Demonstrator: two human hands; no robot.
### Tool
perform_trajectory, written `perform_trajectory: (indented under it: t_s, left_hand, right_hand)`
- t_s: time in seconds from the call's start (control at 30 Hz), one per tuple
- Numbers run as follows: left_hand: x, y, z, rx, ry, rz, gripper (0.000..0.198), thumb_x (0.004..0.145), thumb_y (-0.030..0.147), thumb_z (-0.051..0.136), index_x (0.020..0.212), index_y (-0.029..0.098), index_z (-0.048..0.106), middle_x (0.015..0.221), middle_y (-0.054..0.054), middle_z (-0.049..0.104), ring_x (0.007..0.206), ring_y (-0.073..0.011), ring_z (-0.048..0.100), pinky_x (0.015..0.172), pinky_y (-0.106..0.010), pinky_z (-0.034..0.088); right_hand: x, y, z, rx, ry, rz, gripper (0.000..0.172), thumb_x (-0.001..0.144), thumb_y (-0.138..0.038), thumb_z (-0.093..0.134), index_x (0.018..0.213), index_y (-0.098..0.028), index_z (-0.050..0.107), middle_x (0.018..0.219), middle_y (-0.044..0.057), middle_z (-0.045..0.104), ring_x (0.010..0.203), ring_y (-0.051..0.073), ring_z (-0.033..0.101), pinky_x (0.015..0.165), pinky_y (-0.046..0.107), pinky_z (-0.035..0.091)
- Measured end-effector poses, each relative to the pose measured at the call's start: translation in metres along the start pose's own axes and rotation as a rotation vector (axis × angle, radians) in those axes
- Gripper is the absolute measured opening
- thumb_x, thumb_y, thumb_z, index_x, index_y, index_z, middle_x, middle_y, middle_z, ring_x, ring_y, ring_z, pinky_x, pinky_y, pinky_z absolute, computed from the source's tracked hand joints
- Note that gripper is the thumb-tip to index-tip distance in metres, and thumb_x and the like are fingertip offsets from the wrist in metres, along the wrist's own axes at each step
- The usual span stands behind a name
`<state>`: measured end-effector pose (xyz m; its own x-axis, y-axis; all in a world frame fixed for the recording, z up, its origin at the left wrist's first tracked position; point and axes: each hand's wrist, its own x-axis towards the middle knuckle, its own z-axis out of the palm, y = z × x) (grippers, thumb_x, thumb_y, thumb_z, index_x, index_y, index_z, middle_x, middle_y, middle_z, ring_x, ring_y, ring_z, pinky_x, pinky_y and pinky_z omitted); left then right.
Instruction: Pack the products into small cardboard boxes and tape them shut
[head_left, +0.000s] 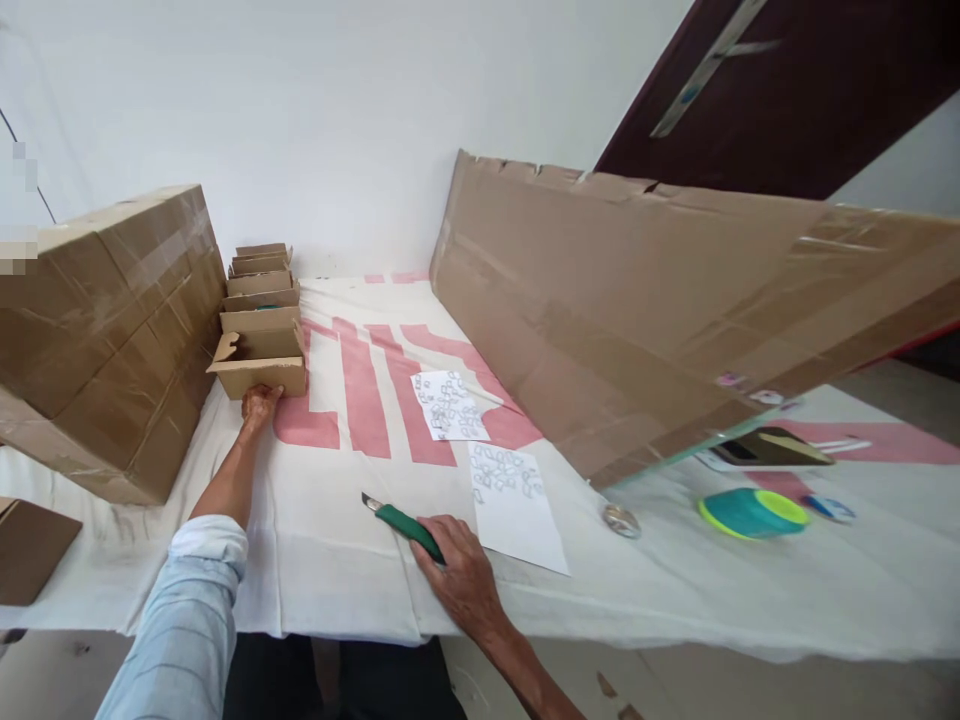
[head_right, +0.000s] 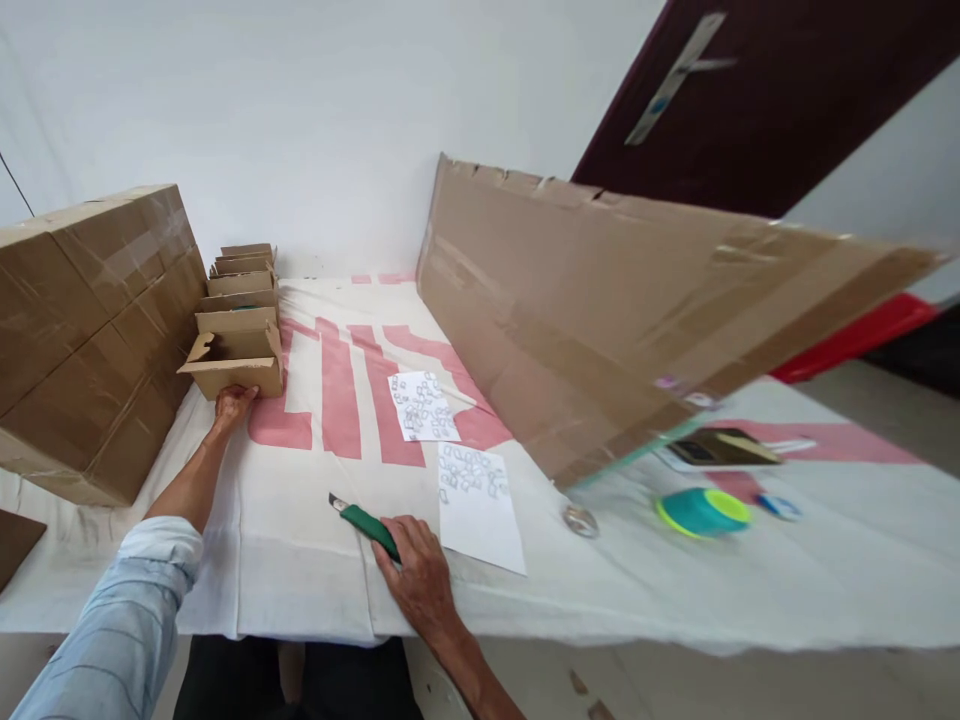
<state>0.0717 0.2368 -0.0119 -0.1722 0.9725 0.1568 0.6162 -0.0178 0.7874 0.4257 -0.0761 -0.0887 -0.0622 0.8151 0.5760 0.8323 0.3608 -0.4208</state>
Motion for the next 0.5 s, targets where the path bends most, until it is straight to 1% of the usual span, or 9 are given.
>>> perform_trajectory:
  t_s: [0.07,0.13,0.2,0.23,0.3,0.37,0.43,0.5]
  left_hand:
    - [-0.004,0.005,-0.002,0.031,0.005,-0.026,0.025,0.095,0.041,0.078,0.092,0.017,0.074,0.098,-0.006,0.079,0.101,-0.0254,0.075,0.098,-0.045,0.059]
    - [-0.014,0.008,-0.007,0.043,-0.005,-0.022,0.017,0.087,0.035,0.081,0.084,0.02,0.074,0.089,-0.007,0.08,0.101,-0.0291,0.076,0.096,-0.043,0.058]
    - [-0.032,0.009,-0.015,0.038,-0.032,0.002,0.011,0.08,0.03,0.081,0.082,0.02,0.075,0.084,-0.007,0.079,0.097,-0.0316,0.076,0.093,-0.041,0.058]
    - [-0.044,0.009,-0.019,0.031,-0.048,0.016,0.01,0.079,0.028,0.08,0.082,0.02,0.075,0.083,-0.006,0.079,0.094,-0.0313,0.076,0.091,-0.041,0.059]
    - [-0.075,0.007,-0.03,0.015,-0.072,0.044,0.01,0.078,0.027,0.079,0.084,0.02,0.077,0.085,-0.005,0.08,0.09,-0.0288,0.077,0.09,-0.04,0.06]
    - [-0.112,0.003,-0.043,0.0,-0.073,0.063,0.014,0.078,0.027,0.079,0.09,0.02,0.079,0.091,-0.006,0.082,0.09,-0.0264,0.077,0.09,-0.038,0.062]
    - [-0.154,-0.002,-0.058,-0.004,-0.05,0.065,0.02,0.079,0.027,0.081,0.098,0.021,0.08,0.101,-0.007,0.083,0.096,-0.0258,0.078,0.09,-0.036,0.063]
    - [-0.194,-0.007,-0.075,0.007,-0.007,0.053,0.025,0.081,0.029,0.083,0.105,0.022,0.081,0.109,-0.009,0.083,0.101,-0.0262,0.078,0.085,-0.035,0.063]
  right_hand:
    - [0.001,-0.001,-0.001,-0.002,0.005,-0.003,0.018,0.105,-0.027,0.058,0.121,-0.023,0.066,0.105,0.009,0.071,0.097,0.029,0.064,0.086,0.042,0.051]
    - [0.002,-0.001,-0.001,-0.005,0.003,-0.001,0.017,0.106,-0.028,0.058,0.12,-0.023,0.066,0.104,0.009,0.071,0.096,0.028,0.064,0.086,0.042,0.051]
    - [0.003,0.0,-0.002,-0.006,-0.005,-0.001,0.017,0.107,-0.029,0.057,0.12,-0.023,0.065,0.104,0.009,0.071,0.095,0.028,0.064,0.087,0.042,0.052]
    - [0.003,0.0,-0.002,-0.004,-0.008,-0.003,0.017,0.107,-0.03,0.056,0.12,-0.024,0.065,0.104,0.009,0.071,0.095,0.028,0.064,0.087,0.042,0.052]
    - [0.001,0.001,-0.003,0.004,-0.001,-0.019,0.018,0.108,-0.032,0.055,0.12,-0.024,0.065,0.104,0.009,0.071,0.096,0.028,0.064,0.087,0.043,0.052]
    - [-0.002,0.003,-0.004,0.014,0.016,-0.048,0.018,0.108,-0.034,0.054,0.117,-0.024,0.066,0.102,0.009,0.071,0.095,0.029,0.065,0.087,0.043,0.052]
    - [-0.007,0.005,-0.006,0.019,0.03,-0.08,0.02,0.108,-0.037,0.054,0.116,-0.024,0.067,0.1,0.009,0.071,0.093,0.03,0.064,0.087,0.044,0.052]
    - [-0.011,0.008,-0.007,0.025,0.027,-0.105,0.022,0.107,-0.04,0.055,0.115,-0.024,0.068,0.099,0.011,0.072,0.091,0.031,0.065,0.087,0.046,0.052]
